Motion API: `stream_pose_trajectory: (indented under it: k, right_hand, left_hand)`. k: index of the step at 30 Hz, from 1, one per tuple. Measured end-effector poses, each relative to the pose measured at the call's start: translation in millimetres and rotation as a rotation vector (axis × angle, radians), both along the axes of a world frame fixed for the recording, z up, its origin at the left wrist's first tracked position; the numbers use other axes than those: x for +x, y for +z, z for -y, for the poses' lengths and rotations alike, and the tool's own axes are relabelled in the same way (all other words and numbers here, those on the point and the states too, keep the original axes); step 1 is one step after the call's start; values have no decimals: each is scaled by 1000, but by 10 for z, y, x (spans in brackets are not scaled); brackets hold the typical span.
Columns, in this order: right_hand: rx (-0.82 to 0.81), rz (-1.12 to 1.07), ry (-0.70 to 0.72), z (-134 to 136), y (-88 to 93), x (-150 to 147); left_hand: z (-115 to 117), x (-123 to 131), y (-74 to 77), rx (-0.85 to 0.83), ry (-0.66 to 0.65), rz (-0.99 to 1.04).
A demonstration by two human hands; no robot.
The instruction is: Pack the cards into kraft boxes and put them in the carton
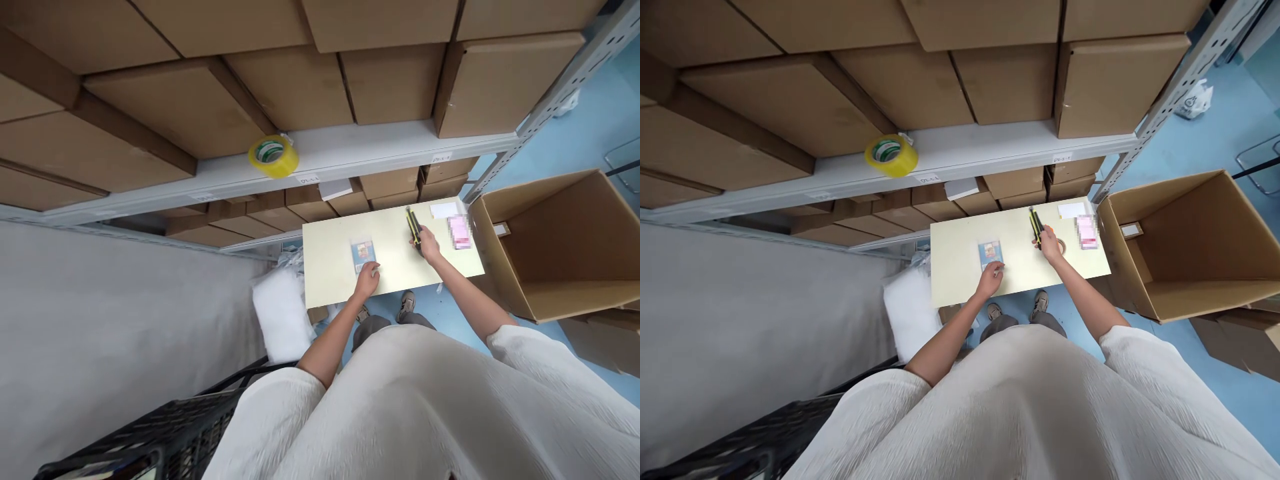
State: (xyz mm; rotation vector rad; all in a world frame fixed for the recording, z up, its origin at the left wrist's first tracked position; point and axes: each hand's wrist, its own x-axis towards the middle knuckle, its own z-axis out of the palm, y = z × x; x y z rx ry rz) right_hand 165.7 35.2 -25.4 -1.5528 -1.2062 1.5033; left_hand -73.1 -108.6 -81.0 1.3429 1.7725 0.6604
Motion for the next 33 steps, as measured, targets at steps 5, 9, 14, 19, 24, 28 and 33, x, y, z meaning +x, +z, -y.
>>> stream_pose_trajectory:
  k: [5, 9, 14, 19, 24, 28, 33]
  right_hand:
    - [-118, -26, 109, 473, -46, -667]
    - [-133, -16, 199, 765, -92, -1138]
    - [-113, 83, 222, 971, -215, -1688]
    - [-59, 377, 170, 1155, -304, -2065]
    - [-66, 545, 154, 1207, -315, -2314]
    - [-84, 606, 205, 1075, -364, -2522]
    - [-86, 649, 240, 847, -455, -2724]
  left_hand:
    - [271, -525, -17, -9, 13, 24]
    - [514, -1036, -77, -8, 48, 17]
    - [744, -1634, -214, -18, 74, -4]
    - [881, -2021, -375, -69, 24, -49]
    - [906, -2204, -473, -141, -54, -131]
    - [820, -2273, -510, -188, -117, -189]
    - [754, -2306, -516, -306, -231, -234]
